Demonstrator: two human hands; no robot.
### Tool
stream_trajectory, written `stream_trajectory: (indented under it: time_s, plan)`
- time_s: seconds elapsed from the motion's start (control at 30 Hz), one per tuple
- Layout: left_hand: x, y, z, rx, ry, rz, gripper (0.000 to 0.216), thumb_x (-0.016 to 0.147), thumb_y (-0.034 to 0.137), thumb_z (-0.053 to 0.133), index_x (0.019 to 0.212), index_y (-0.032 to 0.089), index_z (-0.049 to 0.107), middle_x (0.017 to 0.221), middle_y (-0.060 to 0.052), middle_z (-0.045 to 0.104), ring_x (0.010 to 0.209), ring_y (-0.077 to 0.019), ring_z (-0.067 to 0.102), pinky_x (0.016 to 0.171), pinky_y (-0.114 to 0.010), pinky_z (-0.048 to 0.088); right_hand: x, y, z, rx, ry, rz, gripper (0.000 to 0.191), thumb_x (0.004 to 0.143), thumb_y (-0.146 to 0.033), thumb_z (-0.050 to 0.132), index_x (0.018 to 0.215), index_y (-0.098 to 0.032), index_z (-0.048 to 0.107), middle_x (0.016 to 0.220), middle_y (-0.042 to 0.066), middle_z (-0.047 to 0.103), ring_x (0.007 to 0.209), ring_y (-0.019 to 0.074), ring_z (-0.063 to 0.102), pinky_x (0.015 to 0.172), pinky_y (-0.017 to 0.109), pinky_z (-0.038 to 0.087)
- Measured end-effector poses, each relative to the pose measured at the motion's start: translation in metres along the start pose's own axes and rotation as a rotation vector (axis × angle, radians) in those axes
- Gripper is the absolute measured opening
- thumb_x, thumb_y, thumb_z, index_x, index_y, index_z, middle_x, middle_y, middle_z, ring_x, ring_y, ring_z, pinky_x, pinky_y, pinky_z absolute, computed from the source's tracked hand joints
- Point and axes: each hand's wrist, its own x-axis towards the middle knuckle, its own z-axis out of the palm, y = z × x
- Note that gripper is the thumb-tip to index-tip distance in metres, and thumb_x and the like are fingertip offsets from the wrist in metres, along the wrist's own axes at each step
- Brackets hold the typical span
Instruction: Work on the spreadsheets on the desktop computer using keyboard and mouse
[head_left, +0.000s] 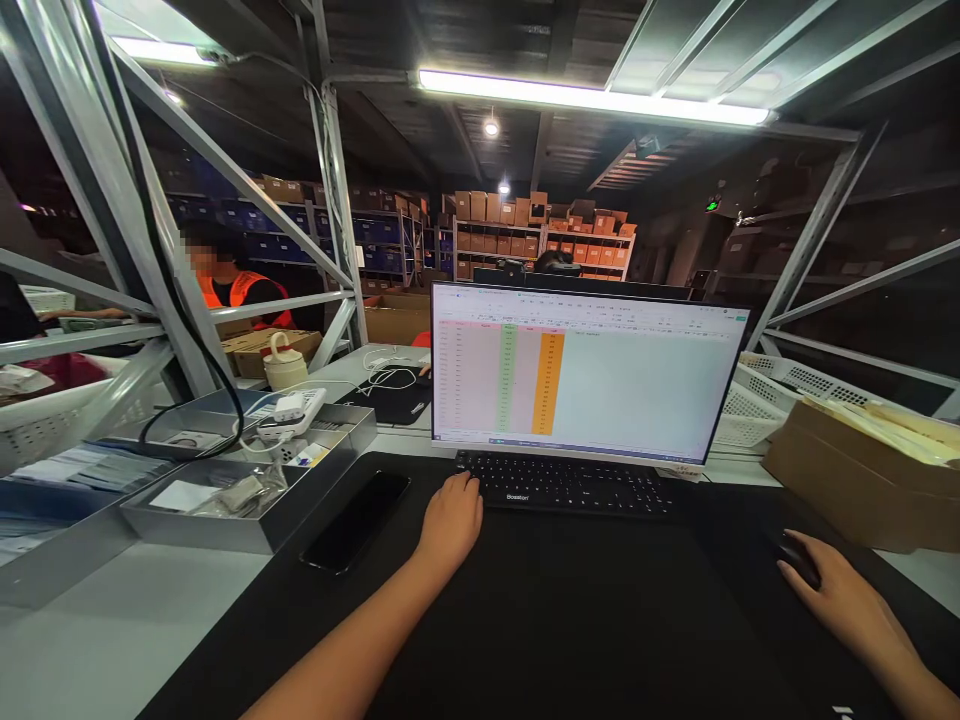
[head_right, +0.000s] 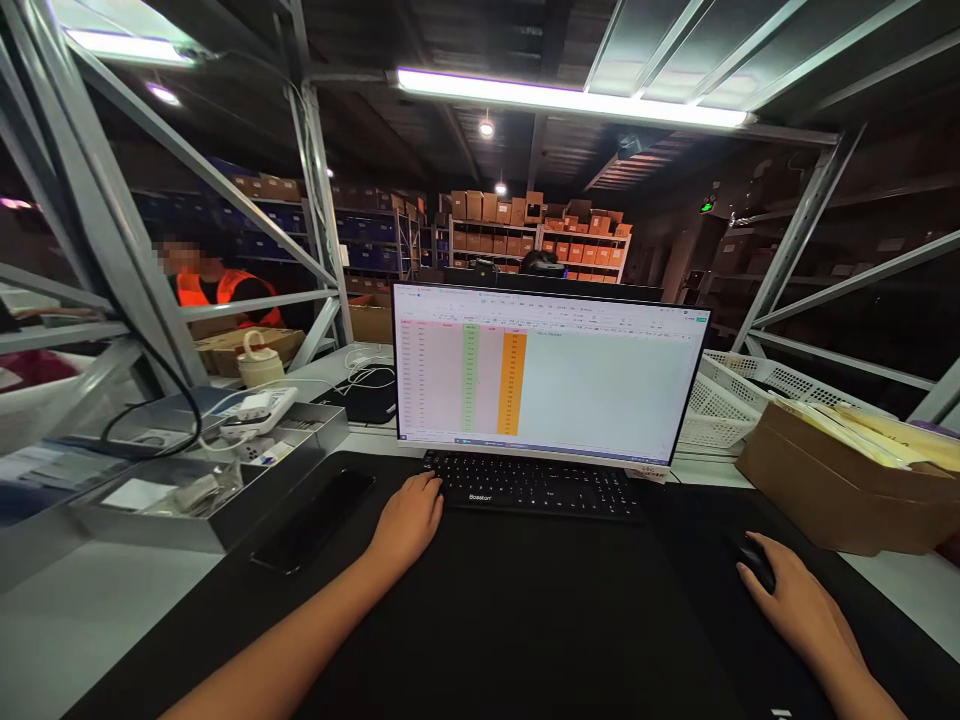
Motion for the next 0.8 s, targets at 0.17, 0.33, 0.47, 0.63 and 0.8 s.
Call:
stream_trajectory:
  time_s: [0.17,0.33,0.47,0.63,0.8]
  plan:
    - [0.007,-0.019,0.001,-0.097,0.059,-0.124,0.036,0.094,0.013,0.035,0.110,0.015,0.067,0.124,-0.013,0.064,0.118,-0.0249,0.058,0.102,-0.039,0.048,-0.001,-0.001,-0.003,0.014,-0.013,-0.009,0.064,0.080,-0.060,0.047,0.128,-0.018,0.055,0.127,0.018,0.063,0.119,0.0388,0.060,0.103,0.053,0.047]
    - [0.014,-0.035,0.002,-0.212,0.096,-0.191,0.032,0.088,0.010,0.044,0.102,0.016,0.072,0.111,-0.009,0.070,0.108,-0.0203,0.064,0.101,-0.034,0.049,0.000,0.001,-0.001,0.004,0.003,-0.032,0.061,0.079,-0.056,0.046,0.125,-0.017,0.055,0.123,0.018,0.064,0.120,0.0390,0.060,0.105,0.052,0.047]
    - [0.017,-0.042,0.003,-0.289,0.113,-0.246,0.026,0.085,0.011,0.051,0.095,0.018,0.074,0.105,-0.006,0.073,0.103,-0.0195,0.066,0.098,-0.033,0.050,0.000,0.006,0.000,-0.018,-0.012,-0.041,0.059,0.080,-0.055,0.047,0.126,-0.020,0.055,0.123,0.016,0.064,0.119,0.0374,0.060,0.103,0.052,0.048]
    - [0.019,-0.047,0.005,-0.359,0.126,-0.335,0.023,0.085,0.013,0.054,0.093,0.020,0.074,0.102,-0.004,0.075,0.097,-0.0190,0.068,0.093,-0.033,0.053,0.001,0.011,0.001,-0.055,-0.018,-0.048,0.062,0.079,-0.055,0.047,0.127,-0.016,0.056,0.124,0.017,0.063,0.117,0.0363,0.061,0.101,0.052,0.049]
    - [0.019,-0.047,0.006,-0.391,0.128,-0.358,0.021,0.083,0.012,0.055,0.092,0.020,0.073,0.100,-0.003,0.075,0.092,-0.0173,0.069,0.088,-0.031,0.053,0.002,0.014,0.003,-0.059,-0.004,-0.071,0.062,0.079,-0.056,0.048,0.126,-0.017,0.057,0.123,0.016,0.064,0.117,0.0360,0.061,0.101,0.051,0.050]
